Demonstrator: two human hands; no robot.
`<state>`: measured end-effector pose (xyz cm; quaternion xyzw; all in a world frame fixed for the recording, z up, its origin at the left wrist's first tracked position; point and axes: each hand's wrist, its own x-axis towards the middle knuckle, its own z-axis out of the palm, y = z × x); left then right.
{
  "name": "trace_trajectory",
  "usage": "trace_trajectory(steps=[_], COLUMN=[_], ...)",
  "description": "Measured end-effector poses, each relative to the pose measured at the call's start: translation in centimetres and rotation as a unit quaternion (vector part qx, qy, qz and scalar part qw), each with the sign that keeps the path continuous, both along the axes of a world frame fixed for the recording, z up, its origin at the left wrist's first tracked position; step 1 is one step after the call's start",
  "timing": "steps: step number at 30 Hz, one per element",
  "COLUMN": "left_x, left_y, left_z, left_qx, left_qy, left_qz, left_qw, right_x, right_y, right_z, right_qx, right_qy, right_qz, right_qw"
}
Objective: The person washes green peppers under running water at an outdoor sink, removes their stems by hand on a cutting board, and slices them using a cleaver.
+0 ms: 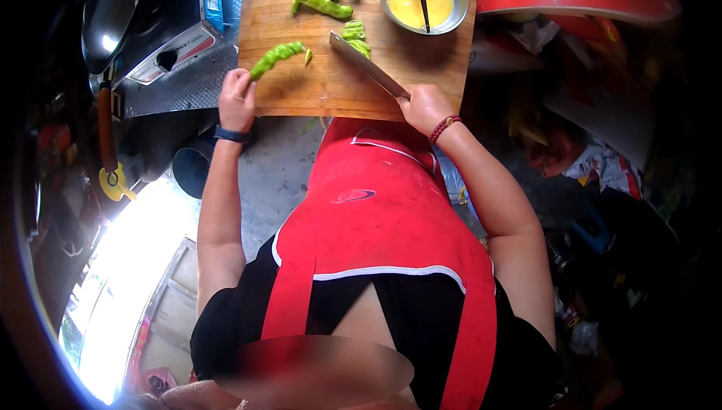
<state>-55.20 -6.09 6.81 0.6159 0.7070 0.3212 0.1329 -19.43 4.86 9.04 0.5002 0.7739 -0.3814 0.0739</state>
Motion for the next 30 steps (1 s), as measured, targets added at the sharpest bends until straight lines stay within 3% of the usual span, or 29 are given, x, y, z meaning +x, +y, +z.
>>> trace_trajectory(steps=[4,7,11,15,26,30], left_x=[4.4,7.2,8.2,8.7,9.7,9.7], left_y=[-0.6,0.1,1.5,3.0,2.4,1.9], left_z=[-3.1,-2.1,-1.3,-2.7,-5.4,-5.4], left_qx=[-0.02,0.009,0.115,0.12,0.151,0.124], left_qy=[0.011,0.078,0.119,0.074,0.044,0.057], left_qz=[-0.071,-0.03,-0.133,-0.257,-0.224,-0.214], left_qw=[0.997,0.996,0.977,0.956,0.962,0.967], right_x=[-0.6,-0.7,-1.5,-1.6,-2.3,-4.5], right_y=[-0.1,-0.4,-0.5,-1.3,-1.8,-1.1], right_z=[0.3,0.2,2.4,3.7,6.7,3.7], right_qx=[0.011,0.037,0.041,0.048,0.014,0.017], right_qy=[-0.005,0.006,0.023,0.024,-0.156,-0.128], right_qz=[-0.007,0.002,0.012,0.044,0.145,0.15], right_qw=[1.0,0.999,0.999,0.998,0.977,0.98])
